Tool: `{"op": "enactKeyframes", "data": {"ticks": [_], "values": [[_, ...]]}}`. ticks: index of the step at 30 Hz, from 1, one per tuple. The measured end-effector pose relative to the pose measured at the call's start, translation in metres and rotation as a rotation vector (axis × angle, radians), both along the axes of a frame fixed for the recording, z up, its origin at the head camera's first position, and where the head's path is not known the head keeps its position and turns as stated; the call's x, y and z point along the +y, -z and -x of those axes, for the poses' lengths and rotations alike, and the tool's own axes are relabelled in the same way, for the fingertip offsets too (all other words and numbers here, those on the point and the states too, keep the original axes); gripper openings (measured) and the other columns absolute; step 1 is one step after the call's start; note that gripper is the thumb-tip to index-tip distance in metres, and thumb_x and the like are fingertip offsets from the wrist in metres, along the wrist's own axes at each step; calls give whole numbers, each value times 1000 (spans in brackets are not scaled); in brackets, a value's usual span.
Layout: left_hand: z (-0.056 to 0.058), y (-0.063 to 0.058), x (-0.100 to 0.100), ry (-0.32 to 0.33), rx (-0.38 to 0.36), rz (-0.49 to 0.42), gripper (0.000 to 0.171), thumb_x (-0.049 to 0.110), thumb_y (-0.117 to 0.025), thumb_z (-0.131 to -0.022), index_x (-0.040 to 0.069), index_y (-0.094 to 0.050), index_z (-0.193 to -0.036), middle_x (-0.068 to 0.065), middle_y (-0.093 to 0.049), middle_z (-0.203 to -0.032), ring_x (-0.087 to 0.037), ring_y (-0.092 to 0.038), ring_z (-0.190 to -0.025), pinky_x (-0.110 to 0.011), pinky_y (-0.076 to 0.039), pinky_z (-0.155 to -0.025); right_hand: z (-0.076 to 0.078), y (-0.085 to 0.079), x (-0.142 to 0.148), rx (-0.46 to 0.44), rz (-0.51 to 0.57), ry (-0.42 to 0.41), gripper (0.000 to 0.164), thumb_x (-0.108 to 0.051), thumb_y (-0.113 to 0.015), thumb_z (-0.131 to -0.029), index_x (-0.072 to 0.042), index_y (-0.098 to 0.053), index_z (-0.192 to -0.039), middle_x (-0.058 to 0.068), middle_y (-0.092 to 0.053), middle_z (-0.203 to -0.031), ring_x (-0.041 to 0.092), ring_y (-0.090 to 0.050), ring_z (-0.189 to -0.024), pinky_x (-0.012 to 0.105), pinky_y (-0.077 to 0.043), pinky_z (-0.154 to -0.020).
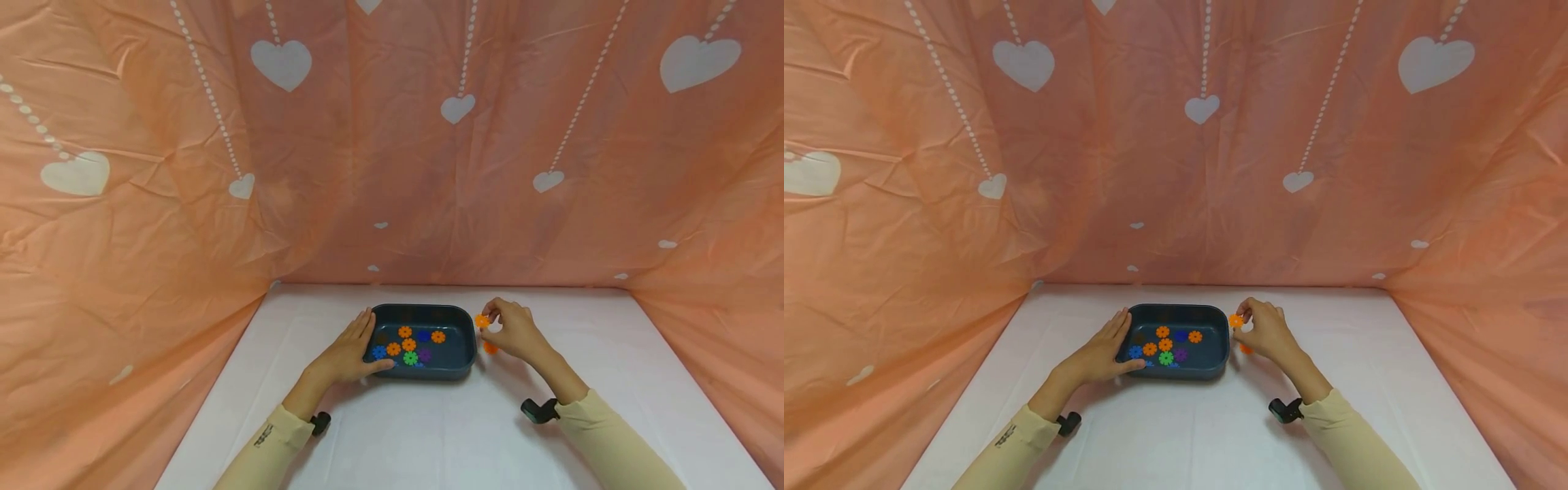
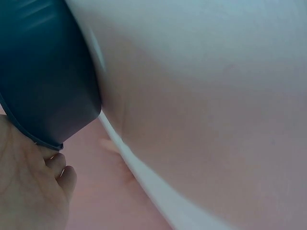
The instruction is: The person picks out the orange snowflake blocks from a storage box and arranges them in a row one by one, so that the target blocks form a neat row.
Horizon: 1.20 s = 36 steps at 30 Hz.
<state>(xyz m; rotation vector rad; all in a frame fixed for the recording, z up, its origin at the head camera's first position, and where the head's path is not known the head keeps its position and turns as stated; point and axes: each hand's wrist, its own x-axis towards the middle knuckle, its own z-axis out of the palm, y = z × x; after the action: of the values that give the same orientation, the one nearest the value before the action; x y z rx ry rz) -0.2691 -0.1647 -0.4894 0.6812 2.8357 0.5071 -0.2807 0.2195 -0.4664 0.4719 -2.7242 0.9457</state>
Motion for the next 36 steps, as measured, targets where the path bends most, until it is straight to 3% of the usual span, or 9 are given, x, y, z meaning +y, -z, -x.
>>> {"op": "enactKeyframes", "data": {"ticks": [10,29,36], "values": [[2,-2,0,8,18,23,119,76,-58,-98,2,-1,-171,-16,5,-180,-30,4,-167,-48,-6,-135,-11,16,28,-106,35,20,30,-6,-80,-78,-3,-65,-104,8,-64,-91,18,-48,-71,28,-40,-63],[2,0,1,9,4,13,117,74,-60,-99,2,-1,-171,-16,5,-180,-30,4,-167,-49,-7,-135,-17,36,47,-312,-5,24,29,-2,-78,-80,2,-63,-105,10,-64,-95,24,-59,-86,37,-52,-76],[2,1,0,9,10,18,117,73,-60,-99,2,-2,-171,-15,7,-180,-30,5,-167,-48,-6,-135,-12,44,48,-300,-4,6,27,-1,-78,-81,2,-63,-104,10,-63,-93,24,-58,-86,39,-51,-77]]}}
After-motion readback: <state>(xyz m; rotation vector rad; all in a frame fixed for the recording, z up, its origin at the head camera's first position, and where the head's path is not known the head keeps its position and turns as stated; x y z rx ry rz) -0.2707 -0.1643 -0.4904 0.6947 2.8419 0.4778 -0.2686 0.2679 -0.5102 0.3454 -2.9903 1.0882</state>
